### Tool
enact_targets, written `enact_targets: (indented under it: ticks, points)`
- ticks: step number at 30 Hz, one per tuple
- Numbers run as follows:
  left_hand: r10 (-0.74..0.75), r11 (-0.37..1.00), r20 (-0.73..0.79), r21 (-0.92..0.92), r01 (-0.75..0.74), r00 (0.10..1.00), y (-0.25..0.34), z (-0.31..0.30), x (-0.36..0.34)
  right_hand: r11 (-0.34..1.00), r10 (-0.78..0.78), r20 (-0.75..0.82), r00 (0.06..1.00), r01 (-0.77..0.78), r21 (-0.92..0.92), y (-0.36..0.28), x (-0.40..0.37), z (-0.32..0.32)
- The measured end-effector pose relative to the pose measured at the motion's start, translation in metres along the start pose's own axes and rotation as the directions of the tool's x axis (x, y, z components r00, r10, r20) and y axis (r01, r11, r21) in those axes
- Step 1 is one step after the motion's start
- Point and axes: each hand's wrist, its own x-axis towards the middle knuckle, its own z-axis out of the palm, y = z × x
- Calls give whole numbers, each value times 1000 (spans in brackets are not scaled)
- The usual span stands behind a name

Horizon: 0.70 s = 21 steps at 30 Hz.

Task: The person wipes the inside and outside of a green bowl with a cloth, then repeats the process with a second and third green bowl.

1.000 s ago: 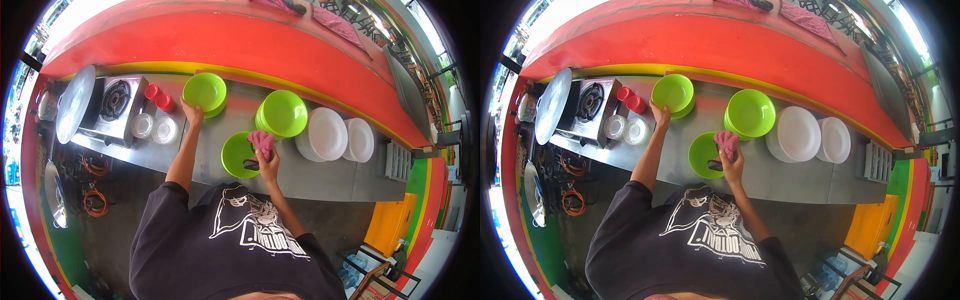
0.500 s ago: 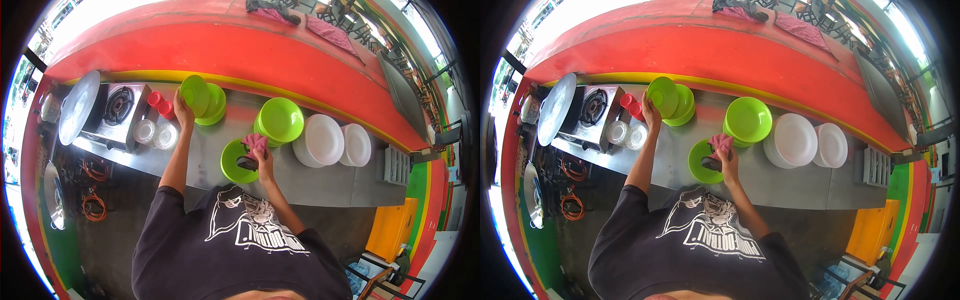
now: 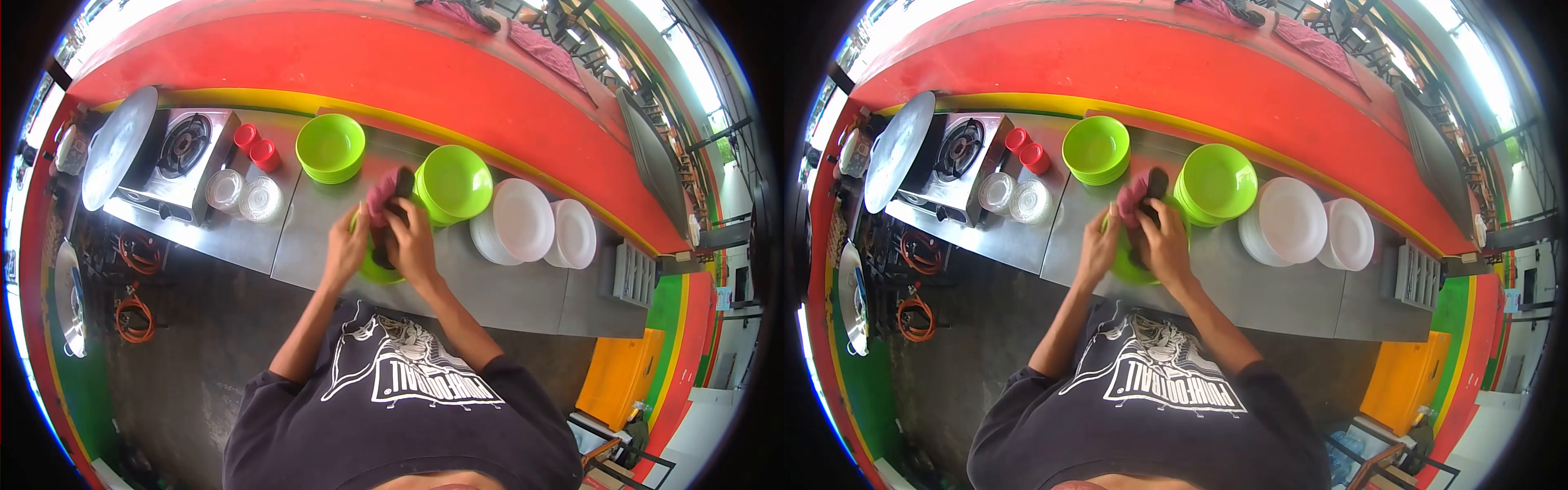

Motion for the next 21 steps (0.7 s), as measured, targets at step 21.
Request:
enact_targets:
  ticks: [21]
  points:
    - [-33, 993, -55, -118, 26, 998, 7, -14, -32, 997, 81, 154, 985, -83, 6, -35, -8, 37]
